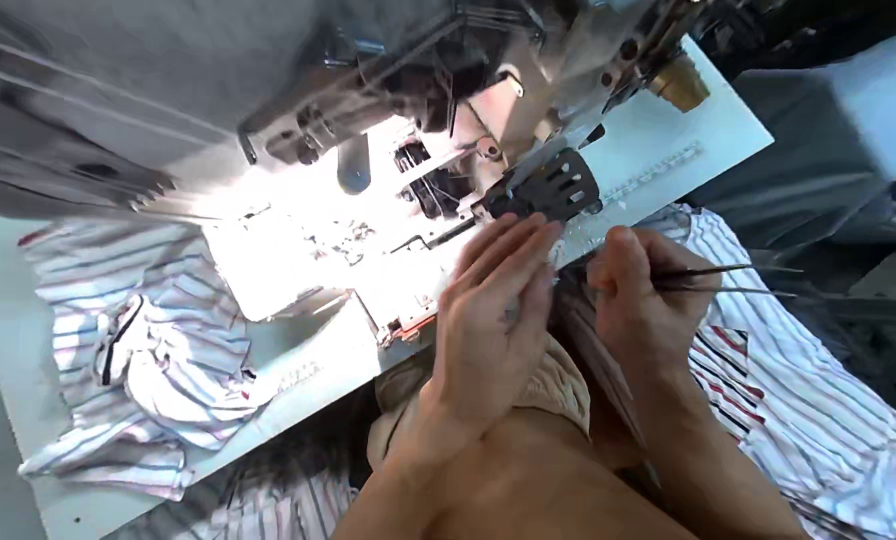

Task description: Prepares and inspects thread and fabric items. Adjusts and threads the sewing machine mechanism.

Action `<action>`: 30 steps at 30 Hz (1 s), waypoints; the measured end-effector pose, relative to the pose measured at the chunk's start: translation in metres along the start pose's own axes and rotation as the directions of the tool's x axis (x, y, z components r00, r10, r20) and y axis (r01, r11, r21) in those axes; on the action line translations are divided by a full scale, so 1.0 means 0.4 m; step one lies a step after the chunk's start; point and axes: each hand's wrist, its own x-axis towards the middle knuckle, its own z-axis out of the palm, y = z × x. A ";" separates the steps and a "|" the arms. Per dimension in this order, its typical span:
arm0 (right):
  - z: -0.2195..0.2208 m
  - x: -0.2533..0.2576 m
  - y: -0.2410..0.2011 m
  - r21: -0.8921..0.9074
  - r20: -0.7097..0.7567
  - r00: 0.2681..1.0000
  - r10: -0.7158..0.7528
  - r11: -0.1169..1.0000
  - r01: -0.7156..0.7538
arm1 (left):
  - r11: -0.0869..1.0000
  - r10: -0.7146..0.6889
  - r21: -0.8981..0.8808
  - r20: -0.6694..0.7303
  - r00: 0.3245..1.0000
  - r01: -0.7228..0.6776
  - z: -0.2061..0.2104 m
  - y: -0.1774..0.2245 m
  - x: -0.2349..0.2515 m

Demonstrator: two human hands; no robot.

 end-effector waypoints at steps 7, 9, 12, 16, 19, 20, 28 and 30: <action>0.009 0.000 -0.039 0.101 -0.011 0.999 0.038 0.994 -0.037 | 0.950 -0.175 -0.241 0.125 0.977 0.201 0.030 -0.001 0.020; 0.009 0.000 -0.040 0.106 -0.018 0.999 0.048 0.993 -0.045 | 0.969 -0.169 -0.163 0.111 0.979 0.186 0.019 -0.021 0.016; 0.010 0.001 -0.042 0.082 -0.012 0.999 0.032 0.996 -0.031 | 0.951 -0.137 -0.249 0.191 0.972 0.183 -0.002 -0.017 0.020; 0.017 0.001 -0.049 0.084 0.007 1.000 0.002 0.996 -0.002 | 0.758 -0.221 -0.553 0.282 0.934 0.346 0.011 0.004 0.021; 0.024 0.004 -0.054 0.107 -0.003 1.000 0.024 0.994 -0.023 | 0.707 -0.287 -0.579 0.291 0.913 0.407 0.016 0.001 0.013; 0.025 0.005 -0.055 0.112 0.003 0.999 0.034 0.993 -0.035 | 0.695 -0.299 -0.589 0.285 0.911 0.412 0.016 -0.002 0.010; -0.010 -0.010 -0.076 -0.206 0.404 0.889 0.216 0.968 -0.141 | 0.241 -0.571 -0.811 0.326 0.753 0.534 -0.014 -0.033 0.004; 0.004 -0.024 -0.071 -0.230 0.402 0.898 0.177 0.969 -0.088 | 0.178 -0.559 -0.844 0.335 0.758 0.505 -0.015 -0.035 -0.001</action>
